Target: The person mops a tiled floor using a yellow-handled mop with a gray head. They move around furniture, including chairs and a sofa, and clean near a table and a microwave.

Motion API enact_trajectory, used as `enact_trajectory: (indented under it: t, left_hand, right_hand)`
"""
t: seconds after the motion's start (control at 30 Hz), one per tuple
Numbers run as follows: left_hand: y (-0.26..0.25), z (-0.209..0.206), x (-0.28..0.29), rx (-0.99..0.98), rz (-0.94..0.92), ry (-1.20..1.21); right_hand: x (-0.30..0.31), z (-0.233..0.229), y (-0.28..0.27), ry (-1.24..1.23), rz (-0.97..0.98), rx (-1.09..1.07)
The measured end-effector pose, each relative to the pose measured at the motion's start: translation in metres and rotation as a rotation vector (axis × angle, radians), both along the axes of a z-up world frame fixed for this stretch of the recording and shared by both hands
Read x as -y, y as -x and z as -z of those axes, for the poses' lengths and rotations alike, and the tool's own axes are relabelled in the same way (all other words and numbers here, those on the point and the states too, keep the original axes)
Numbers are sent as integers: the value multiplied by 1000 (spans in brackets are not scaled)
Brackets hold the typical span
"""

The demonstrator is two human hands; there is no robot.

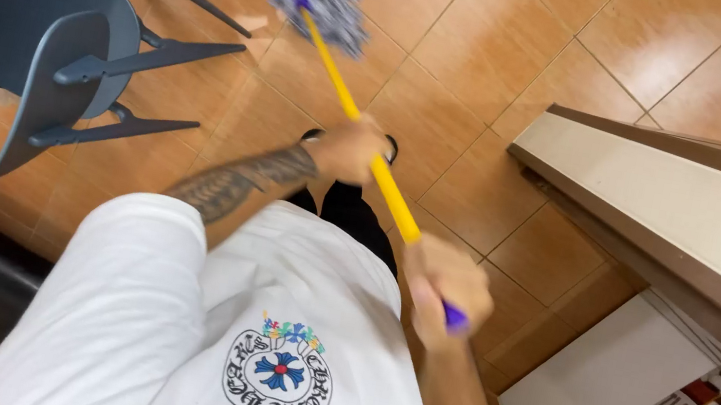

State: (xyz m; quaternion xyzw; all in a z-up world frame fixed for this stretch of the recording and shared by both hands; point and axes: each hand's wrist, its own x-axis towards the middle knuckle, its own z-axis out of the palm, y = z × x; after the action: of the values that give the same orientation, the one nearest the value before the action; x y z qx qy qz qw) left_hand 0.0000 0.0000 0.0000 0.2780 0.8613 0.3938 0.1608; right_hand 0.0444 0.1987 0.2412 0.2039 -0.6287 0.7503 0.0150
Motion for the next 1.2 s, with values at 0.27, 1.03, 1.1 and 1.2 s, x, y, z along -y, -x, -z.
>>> enact_trajectory:
  t: [0.27,1.03,1.1,1.2]
  left_hand:
    - [-17,36,95,212,-621,436]
    - [-116,-5,-153,215,606,-372]
    - [-112,-13,-128,196,646,-182]
    - [-96,-56,-72,226,562,-296]
  right_hand:
    - [69,194,30,-53,-104,229]
    - [31,-72,-106,-505,49,66]
    - [51,-76,-110,-455,70,55]
    - [64,-92,-115,-360,59,23]
